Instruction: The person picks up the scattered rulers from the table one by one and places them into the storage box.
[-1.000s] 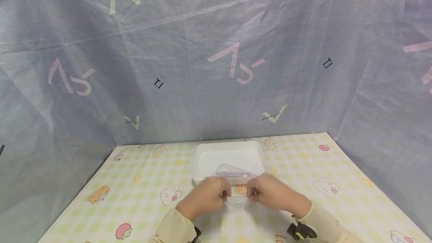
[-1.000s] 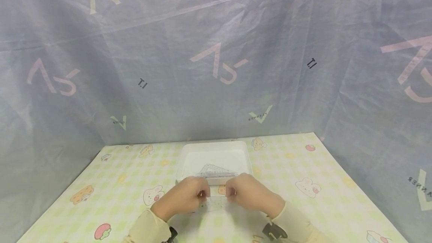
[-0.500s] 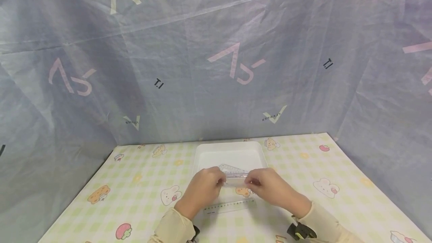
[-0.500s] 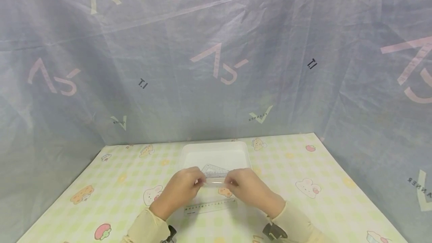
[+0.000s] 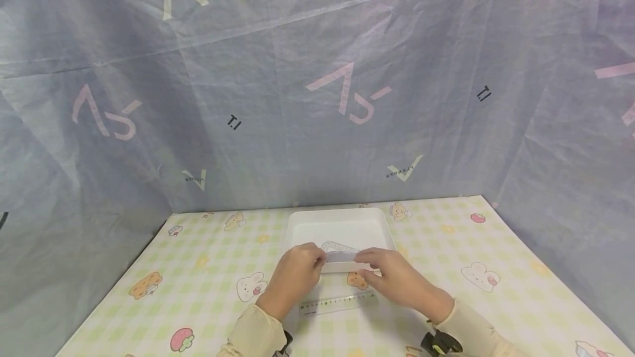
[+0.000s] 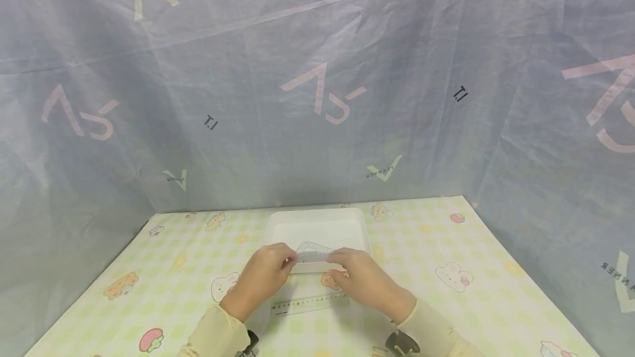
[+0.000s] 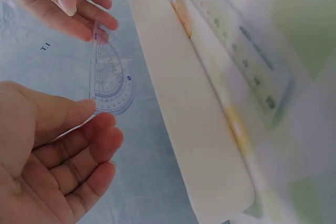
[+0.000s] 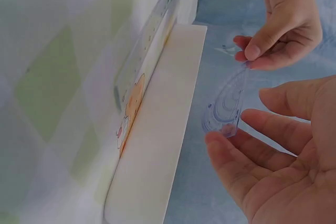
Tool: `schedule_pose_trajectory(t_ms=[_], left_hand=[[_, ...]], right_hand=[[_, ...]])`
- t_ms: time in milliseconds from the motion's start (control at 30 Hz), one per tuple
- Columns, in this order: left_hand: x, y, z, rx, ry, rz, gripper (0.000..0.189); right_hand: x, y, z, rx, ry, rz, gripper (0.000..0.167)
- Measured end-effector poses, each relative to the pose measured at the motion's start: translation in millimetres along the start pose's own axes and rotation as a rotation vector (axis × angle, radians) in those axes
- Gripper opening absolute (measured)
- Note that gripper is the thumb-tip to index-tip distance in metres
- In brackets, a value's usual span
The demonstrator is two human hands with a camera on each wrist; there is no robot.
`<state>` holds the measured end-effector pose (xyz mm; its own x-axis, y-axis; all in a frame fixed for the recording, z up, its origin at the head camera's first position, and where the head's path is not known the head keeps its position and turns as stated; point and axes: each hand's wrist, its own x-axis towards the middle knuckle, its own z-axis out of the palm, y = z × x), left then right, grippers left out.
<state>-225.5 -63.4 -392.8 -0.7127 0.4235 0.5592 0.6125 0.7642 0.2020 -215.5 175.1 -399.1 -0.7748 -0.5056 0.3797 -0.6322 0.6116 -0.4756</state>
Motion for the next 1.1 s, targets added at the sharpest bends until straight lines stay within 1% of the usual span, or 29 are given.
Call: schedule_pose_trajectory(t_ms=[100, 267, 367, 467, 567, 633, 733, 933, 1100], left_hand=[[0.0, -1.5, 3.7, 0.022, -0.028, 0.004, 0.007], [-1.4, -2.3, 9.3, 0.081, -0.085, 0.015, 0.012], [-3.6, -2.3, 12.9, 0.084, -0.111, 0.010, 0.015], [-5.3, -3.1, 17.1, 0.079, -0.130, 0.015, 0.015], [-5.7, -4.4, 21.1, 0.079, -0.136, 0.027, 0.013], [-5.5, -5.2, 22.1, 0.074, -0.132, 0.037, 0.012], [-5.1, -5.6, 21.9, 0.062, -0.137, 0.035, 0.014], [-5.5, -5.1, 21.6, 0.055, -0.174, 0.019, 0.021], [-6.2, -4.5, 20.7, 0.055, -0.165, 0.021, 0.019]], right_hand=[[-0.3, 2, 0, 0.013, -0.014, 0.017, 0.029], [-0.1, 6, 3, 0.034, -0.030, 0.018, 0.031], [-0.2, 11, 7, 0.039, -0.039, 0.028, 0.031], [-0.8, 16, 12, 0.013, -0.085, 0.039, 0.036], [-1.8, 21, 16, -0.011, -0.138, 0.023, 0.042], [-2.3, 24, 18, -0.029, -0.152, 0.001, 0.042], [-2.8, 25, 18, -0.033, -0.153, -0.013, 0.040], [-3.8, 25, 17, -0.040, -0.156, -0.018, 0.039], [-4.5, 22, 17, -0.040, -0.156, -0.013, 0.039]])
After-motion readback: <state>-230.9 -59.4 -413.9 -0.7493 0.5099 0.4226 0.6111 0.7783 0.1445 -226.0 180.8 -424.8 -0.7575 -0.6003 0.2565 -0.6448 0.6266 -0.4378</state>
